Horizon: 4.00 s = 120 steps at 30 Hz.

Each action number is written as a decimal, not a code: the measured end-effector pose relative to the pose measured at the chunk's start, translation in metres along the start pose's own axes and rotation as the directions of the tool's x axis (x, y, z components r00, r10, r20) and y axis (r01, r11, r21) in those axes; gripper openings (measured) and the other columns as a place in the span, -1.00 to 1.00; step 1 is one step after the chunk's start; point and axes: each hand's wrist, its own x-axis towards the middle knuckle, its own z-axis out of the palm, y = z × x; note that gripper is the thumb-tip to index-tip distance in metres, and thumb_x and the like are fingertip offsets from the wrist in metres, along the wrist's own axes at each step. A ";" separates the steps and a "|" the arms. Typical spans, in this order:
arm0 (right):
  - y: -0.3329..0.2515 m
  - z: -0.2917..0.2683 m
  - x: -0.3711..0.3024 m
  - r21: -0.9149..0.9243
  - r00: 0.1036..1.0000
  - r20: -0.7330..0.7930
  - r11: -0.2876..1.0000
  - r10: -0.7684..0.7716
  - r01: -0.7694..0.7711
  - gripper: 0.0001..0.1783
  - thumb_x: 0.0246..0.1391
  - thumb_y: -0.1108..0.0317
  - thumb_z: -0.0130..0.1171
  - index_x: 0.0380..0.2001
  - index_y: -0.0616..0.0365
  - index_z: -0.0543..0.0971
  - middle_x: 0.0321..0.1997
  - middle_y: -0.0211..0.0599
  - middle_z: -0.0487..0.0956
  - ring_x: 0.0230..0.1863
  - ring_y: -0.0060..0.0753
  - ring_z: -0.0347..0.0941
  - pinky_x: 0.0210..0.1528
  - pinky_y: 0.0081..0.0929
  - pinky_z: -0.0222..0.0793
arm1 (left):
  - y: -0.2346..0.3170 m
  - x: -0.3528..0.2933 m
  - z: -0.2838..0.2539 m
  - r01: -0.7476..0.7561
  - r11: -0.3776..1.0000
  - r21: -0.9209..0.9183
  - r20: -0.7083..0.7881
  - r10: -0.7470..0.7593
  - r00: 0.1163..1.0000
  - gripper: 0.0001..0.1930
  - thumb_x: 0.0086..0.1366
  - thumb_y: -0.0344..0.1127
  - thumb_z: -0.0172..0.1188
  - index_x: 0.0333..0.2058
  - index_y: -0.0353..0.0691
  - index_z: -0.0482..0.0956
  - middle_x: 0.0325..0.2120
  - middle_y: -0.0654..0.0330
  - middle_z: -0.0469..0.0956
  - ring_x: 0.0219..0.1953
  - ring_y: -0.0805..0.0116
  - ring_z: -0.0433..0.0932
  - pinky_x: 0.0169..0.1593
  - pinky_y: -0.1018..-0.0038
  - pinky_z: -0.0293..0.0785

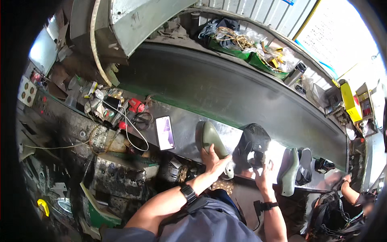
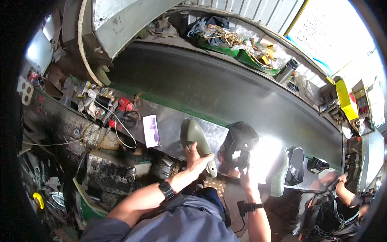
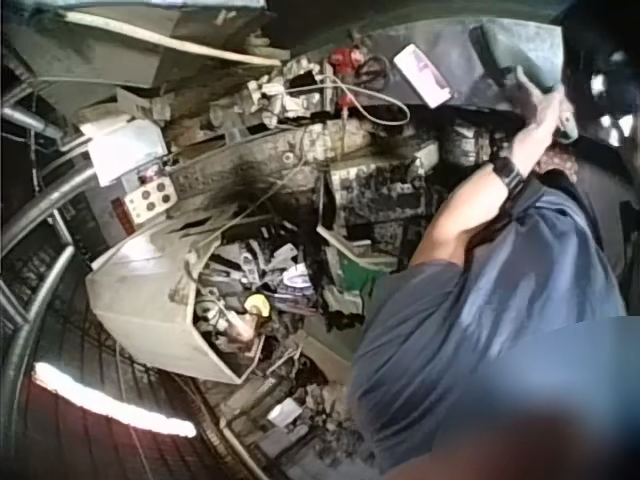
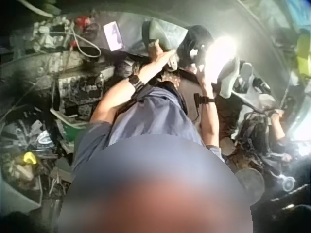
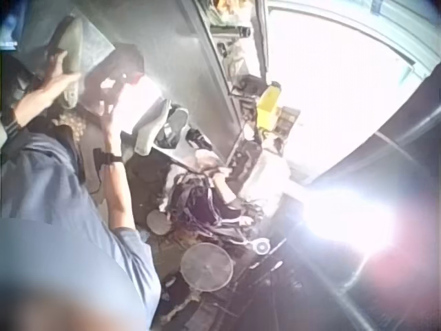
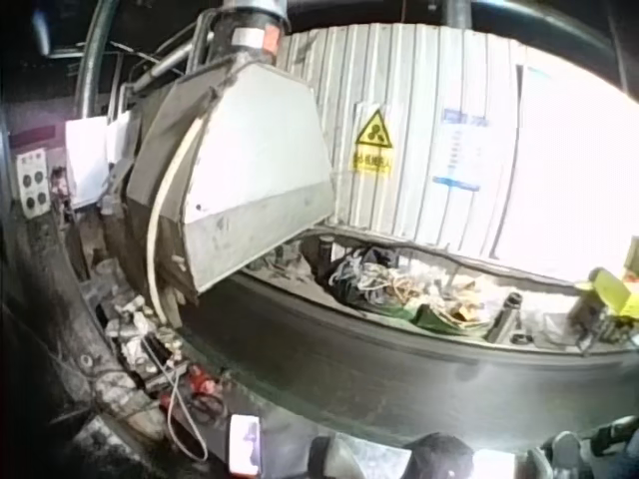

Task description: Using a lasting machine to pull and shape the upper part of a shoe over a last.

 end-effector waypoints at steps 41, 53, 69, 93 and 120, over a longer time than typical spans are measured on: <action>-0.194 -0.092 0.005 0.954 0.973 0.228 0.194 0.030 -0.229 -0.45 0.28 0.23 0.33 0.19 0.23 0.38 -0.03 -0.30 0.59 -0.03 -0.54 0.51 -0.01 -0.49 0.49 | 0.123 -0.046 -0.074 -0.759 0.482 -0.437 -0.204 0.769 0.606 -0.56 0.48 -0.14 0.13 -0.59 -0.25 0.55 -0.69 0.18 0.53 -0.63 0.28 0.52 -0.50 0.32 0.34; -0.063 0.032 -0.075 0.006 0.784 0.121 0.790 -0.609 0.613 -0.53 -0.02 0.15 0.38 -0.07 0.17 0.63 -0.53 -0.39 0.47 -0.31 -0.29 0.50 0.48 0.41 -0.05 | 0.023 0.105 -0.079 0.364 0.822 -0.439 0.487 -0.124 0.865 -0.75 0.28 -0.27 0.38 -0.22 -0.37 0.71 -0.23 0.14 0.71 -0.28 0.31 0.67 -0.12 0.32 0.58; -0.055 0.081 -0.051 0.559 0.950 0.142 0.815 -0.279 0.156 0.20 -0.09 0.39 0.48 0.50 0.27 -0.06 0.54 0.14 0.08 0.56 0.15 -0.03 0.59 -0.12 -0.15 | 0.005 0.138 -0.052 -0.195 0.970 -0.144 -0.097 0.183 0.978 -0.45 0.29 -0.25 0.37 0.17 -0.42 0.49 -0.08 -0.07 0.67 -0.04 0.20 0.65 0.07 0.37 0.53; -0.095 0.023 0.042 0.417 0.388 0.909 0.364 -0.152 -0.833 0.14 0.30 -0.25 0.10 0.51 0.38 -0.19 0.57 -0.14 0.12 0.53 -0.19 0.07 0.51 -0.34 0.02 | 0.052 -0.001 -0.095 -0.386 0.908 -0.161 -0.310 0.325 0.893 -0.60 0.07 -0.13 0.48 -0.28 -0.26 0.52 -0.50 0.25 0.57 -0.41 0.46 0.52 -0.28 0.39 0.51; -0.599 0.193 -0.331 0.511 0.097 0.739 0.460 -0.667 -0.726 -0.93 0.25 0.39 0.28 -0.29 0.14 0.66 -0.34 -0.34 0.68 -0.39 -0.49 0.60 -0.37 -0.45 0.57 | -0.270 -0.429 -0.464 -0.772 0.089 -0.629 -0.691 -0.518 0.504 -0.71 0.44 -0.16 0.19 -0.20 -0.31 0.67 -0.27 0.22 0.67 -0.25 0.38 0.60 -0.10 0.39 0.53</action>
